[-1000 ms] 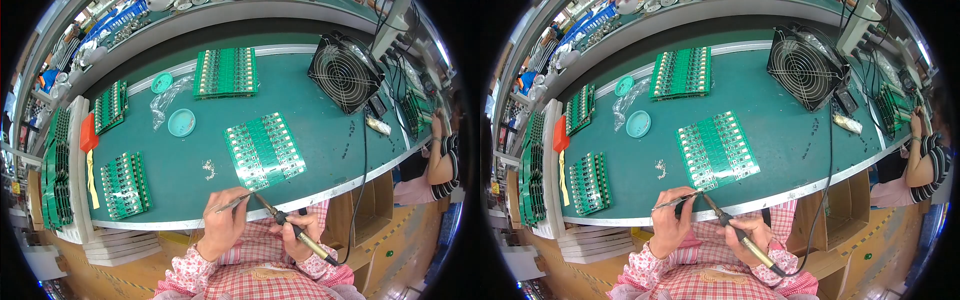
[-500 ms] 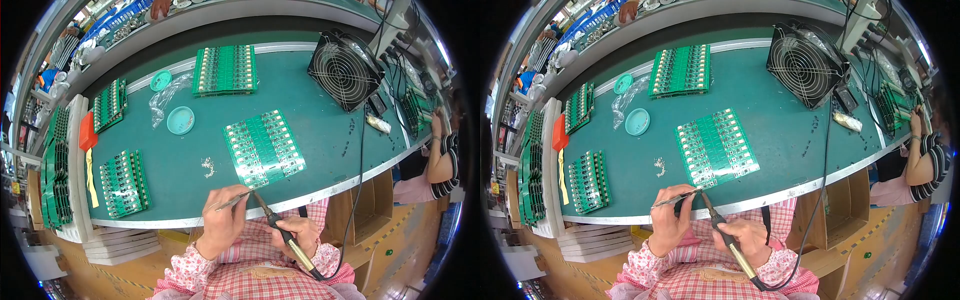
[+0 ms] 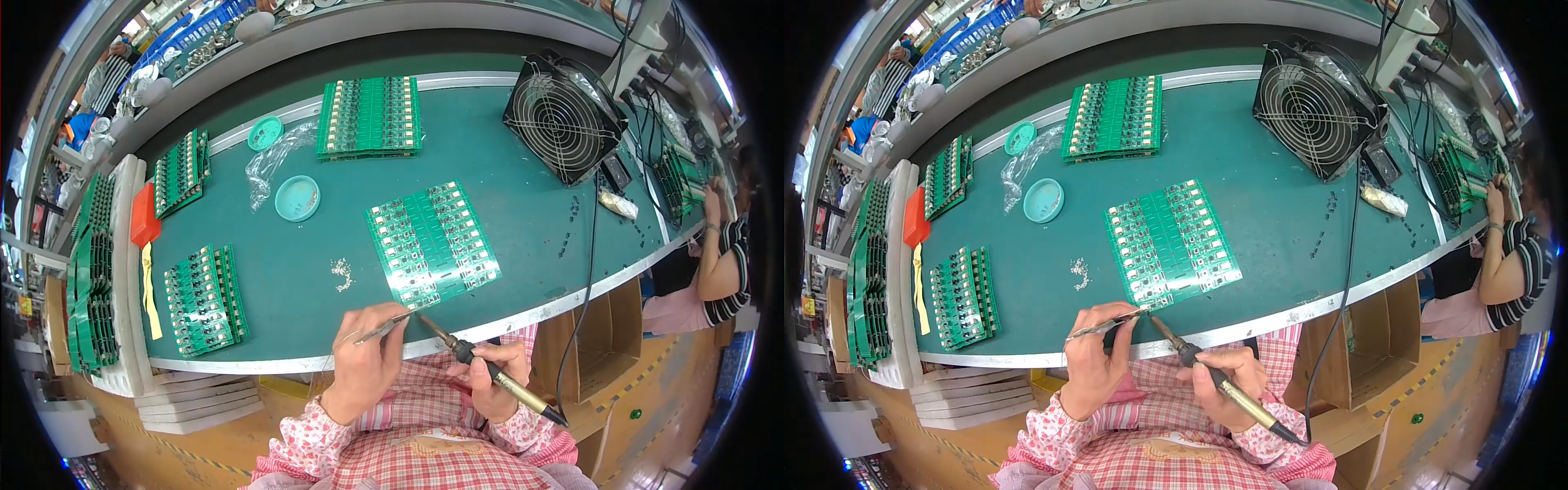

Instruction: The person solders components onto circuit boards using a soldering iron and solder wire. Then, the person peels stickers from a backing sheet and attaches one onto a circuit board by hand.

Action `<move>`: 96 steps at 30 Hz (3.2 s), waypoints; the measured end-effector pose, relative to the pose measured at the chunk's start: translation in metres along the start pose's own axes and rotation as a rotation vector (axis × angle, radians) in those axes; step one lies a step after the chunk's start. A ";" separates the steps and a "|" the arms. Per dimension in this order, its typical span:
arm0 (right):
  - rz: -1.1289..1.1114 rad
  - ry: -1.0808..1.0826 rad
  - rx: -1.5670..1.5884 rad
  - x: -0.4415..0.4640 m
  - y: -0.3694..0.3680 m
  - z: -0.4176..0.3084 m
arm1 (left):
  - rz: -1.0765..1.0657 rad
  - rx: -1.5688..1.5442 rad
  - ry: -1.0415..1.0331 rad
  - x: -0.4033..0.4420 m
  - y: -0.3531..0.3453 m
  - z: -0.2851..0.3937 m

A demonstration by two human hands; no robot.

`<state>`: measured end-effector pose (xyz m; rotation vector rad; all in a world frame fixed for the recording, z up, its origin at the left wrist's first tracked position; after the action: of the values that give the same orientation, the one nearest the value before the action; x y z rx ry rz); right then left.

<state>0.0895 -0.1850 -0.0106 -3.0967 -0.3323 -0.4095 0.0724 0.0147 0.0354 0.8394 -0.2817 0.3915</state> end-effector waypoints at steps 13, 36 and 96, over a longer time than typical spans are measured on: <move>0.039 -0.092 0.329 -0.017 -0.007 0.020 | 0.010 -0.012 -0.024 0.000 0.000 0.000; -0.066 0.405 -0.852 0.067 0.002 -0.054 | -0.007 -0.093 0.099 -0.006 0.010 -0.013; -0.486 0.436 -0.741 0.081 -0.037 -0.038 | 0.215 -0.049 -0.010 0.000 0.057 -0.015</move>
<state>0.1488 -0.1325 0.0460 -3.3882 -1.1480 -1.4892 0.0482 0.0602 0.0637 0.7651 -0.3908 0.5790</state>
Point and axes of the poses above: each hand's wrist, its own x-axis towards the middle knuckle, its own y-axis out of the back of the hand, z = x × y, the point moved 9 cm from there along x, towards the middle knuckle, and after that the axes turned 4 degrees about x, right-handed, at the moved point
